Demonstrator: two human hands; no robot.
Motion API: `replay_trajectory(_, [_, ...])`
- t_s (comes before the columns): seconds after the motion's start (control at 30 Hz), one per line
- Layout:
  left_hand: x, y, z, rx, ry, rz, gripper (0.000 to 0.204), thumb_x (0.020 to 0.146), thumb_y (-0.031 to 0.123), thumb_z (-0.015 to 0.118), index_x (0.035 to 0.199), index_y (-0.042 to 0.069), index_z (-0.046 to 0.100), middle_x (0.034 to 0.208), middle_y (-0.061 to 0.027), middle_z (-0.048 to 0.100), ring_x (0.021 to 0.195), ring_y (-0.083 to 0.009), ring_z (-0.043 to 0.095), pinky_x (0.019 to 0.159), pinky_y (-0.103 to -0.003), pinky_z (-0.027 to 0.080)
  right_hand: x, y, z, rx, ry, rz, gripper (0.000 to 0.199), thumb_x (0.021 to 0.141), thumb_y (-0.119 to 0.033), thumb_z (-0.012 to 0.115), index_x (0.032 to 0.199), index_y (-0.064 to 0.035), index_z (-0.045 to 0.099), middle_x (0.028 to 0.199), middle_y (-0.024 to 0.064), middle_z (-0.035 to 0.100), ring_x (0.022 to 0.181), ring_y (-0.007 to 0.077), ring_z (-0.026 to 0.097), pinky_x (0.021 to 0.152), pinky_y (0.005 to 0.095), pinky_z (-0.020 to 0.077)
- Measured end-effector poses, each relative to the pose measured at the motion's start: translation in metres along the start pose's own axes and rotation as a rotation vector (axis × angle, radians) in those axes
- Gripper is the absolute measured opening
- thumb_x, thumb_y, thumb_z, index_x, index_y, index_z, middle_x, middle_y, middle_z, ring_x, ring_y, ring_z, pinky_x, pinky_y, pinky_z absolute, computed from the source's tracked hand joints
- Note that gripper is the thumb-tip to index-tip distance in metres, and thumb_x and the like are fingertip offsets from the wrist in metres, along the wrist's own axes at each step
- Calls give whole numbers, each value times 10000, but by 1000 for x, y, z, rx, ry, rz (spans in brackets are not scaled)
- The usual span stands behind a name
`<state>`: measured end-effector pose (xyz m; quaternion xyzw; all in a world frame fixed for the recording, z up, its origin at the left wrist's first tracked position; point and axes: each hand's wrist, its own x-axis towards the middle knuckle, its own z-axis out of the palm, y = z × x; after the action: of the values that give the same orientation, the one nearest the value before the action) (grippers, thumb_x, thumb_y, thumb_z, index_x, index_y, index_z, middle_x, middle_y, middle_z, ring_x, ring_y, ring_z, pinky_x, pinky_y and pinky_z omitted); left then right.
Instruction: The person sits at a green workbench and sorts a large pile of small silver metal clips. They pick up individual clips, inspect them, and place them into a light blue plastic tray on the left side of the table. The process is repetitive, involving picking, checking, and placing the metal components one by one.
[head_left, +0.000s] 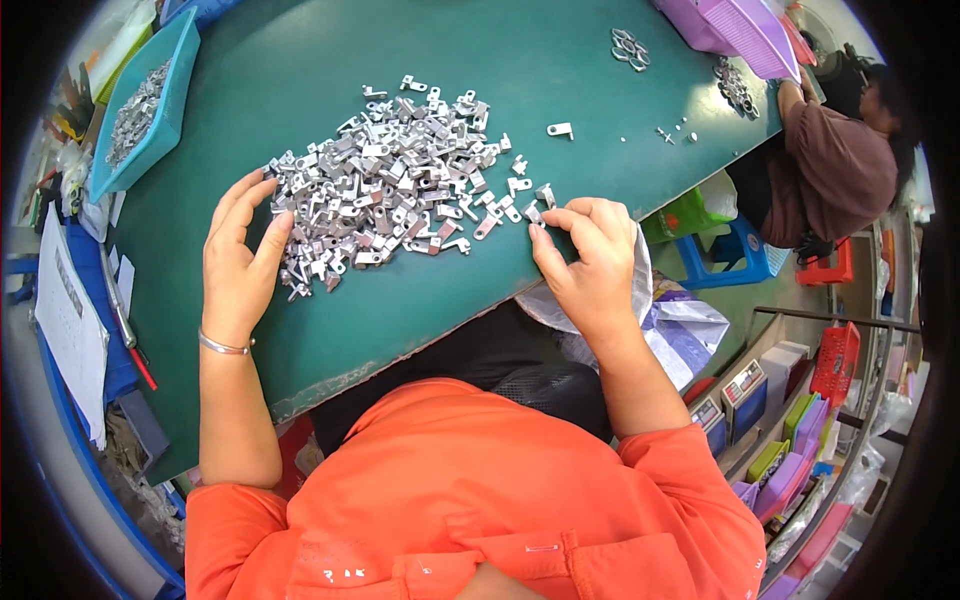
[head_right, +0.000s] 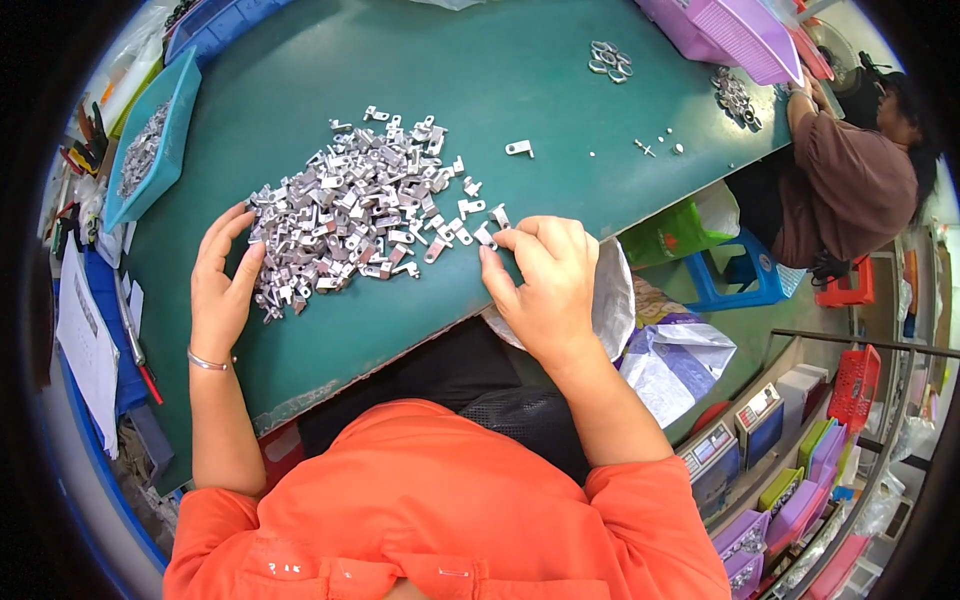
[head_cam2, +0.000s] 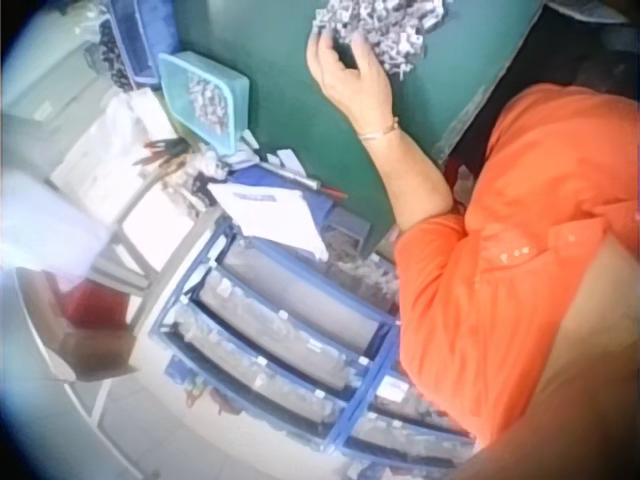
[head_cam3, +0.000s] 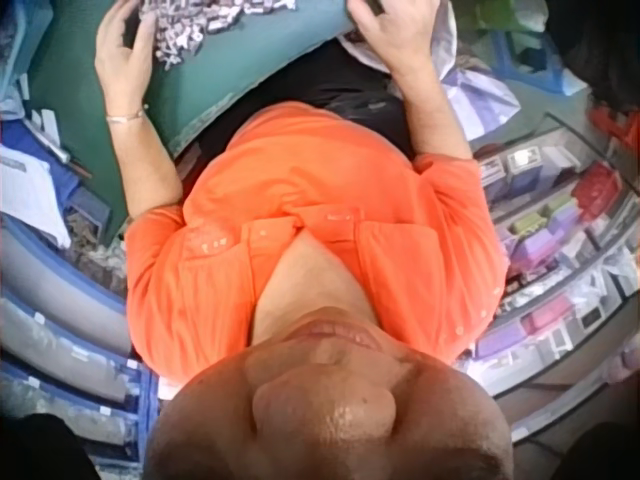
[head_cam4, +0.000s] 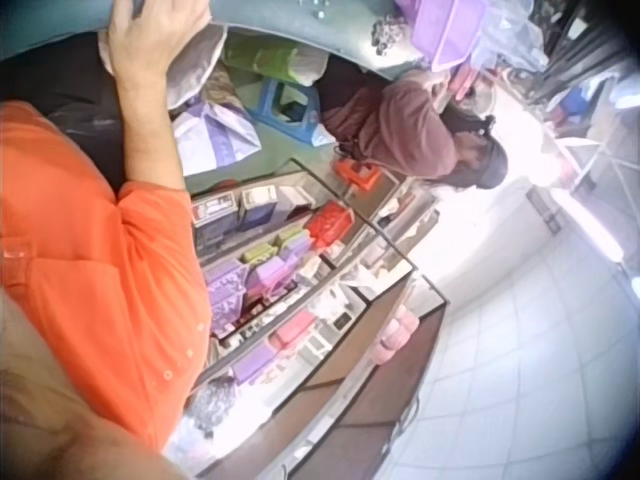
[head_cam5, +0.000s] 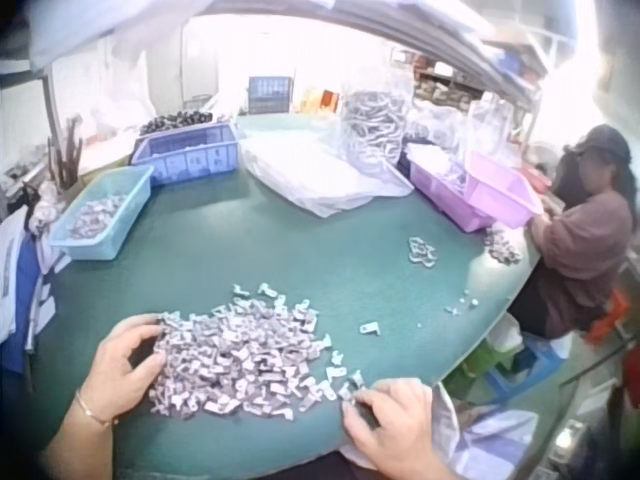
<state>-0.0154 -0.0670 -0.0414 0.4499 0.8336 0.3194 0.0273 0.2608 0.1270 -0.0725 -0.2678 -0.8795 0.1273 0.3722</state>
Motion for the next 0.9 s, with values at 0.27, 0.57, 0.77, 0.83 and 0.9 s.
replay_trajectory(0.27, [-4,-7,0,-7,-17,-5,365,909,181,648,1242,35,625,1383,-123,558,1302,-273,507,1090,-371,370,-2,19,-19,157,33,-87,147,725,-2,772,838,-42,687,840,64,669,761,246,617,678,356,461])
replay_trajectory(0.57, [-2,-6,-2,-31,-28,-15,356,905,180,643,1226,26,628,1383,-130,555,1302,-281,504,1094,-373,362,28,10,-3,124,-154,124,125,728,-109,786,817,-69,707,826,54,619,809,256,586,717,368,448])
replay_trajectory(0.77, [-3,-7,1,-54,8,-20,355,876,161,672,1206,33,640,1364,-140,563,1273,-292,528,1077,-379,389,39,36,-26,214,-237,-25,82,766,-46,735,845,-49,714,855,77,667,819,279,624,748,376,479])
replay_trajectory(0.83, [-2,-5,0,-70,7,-27,354,877,166,670,1203,31,639,1364,-140,563,1274,-294,527,1078,-381,388,49,41,-28,193,-227,-57,92,789,-22,709,881,-26,711,866,92,671,827,288,625,766,376,490])
replay_trajectory(0.9, [-3,-6,0,-70,4,-28,352,877,167,669,1201,33,639,1364,-139,563,1273,-294,527,1077,-381,389,61,45,-16,119,-133,-7,173,794,-20,700,967,-19,697,929,123,648,887,311,607,805,381,486])
